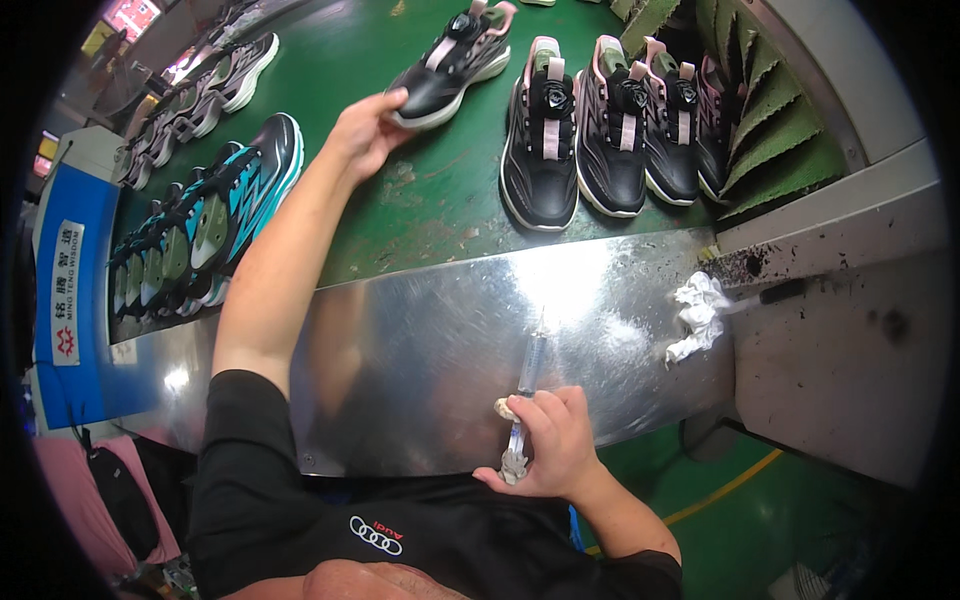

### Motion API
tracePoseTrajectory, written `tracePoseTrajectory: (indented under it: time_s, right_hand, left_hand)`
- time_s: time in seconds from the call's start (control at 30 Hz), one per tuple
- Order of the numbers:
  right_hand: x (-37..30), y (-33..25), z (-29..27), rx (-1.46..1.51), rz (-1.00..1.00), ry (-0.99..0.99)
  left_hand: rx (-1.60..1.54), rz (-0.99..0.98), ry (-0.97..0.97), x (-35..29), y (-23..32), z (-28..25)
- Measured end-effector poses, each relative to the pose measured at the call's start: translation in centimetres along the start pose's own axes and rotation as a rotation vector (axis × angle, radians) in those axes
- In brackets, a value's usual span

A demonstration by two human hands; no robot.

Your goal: The person takes shoes one at a time from a conveyor belt, applies liquid along the soles using a syringe dispenser, and places the shoes back onto the conveyor belt.

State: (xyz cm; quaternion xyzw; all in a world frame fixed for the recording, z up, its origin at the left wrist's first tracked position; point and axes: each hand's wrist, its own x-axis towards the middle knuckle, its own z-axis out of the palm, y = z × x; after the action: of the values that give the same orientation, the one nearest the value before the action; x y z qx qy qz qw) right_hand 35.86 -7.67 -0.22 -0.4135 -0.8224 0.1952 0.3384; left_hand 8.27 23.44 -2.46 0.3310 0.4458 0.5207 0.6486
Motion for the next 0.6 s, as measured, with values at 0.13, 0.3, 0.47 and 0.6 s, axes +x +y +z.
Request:
tracePoseTrajectory:
  time_s: [0.13,0.3,0.47,0.6]
  right_hand:
    - [0.5,-0.3,-0.5,0.035,0.024,-0.025]
    - [0.1,0.4,-0.9,0.043,0.023,0.001]
    - [0.4,0.3,-0.6,0.081,-0.002,-0.001]
    - [-0.1,0.2,-0.5,0.056,-0.018,0.009]
  left_hand:
    - [-0.320,0.191,0.071,1.7,1.4,-0.8]
    - [0.071,0.147,0.002,-13.1,1.3,-2.8]
    - [0.209,0.320,0.294,-27.2,0.0,-12.6]
    - [0.522,0.512,0.505,-26.4,0.2,-14.6]
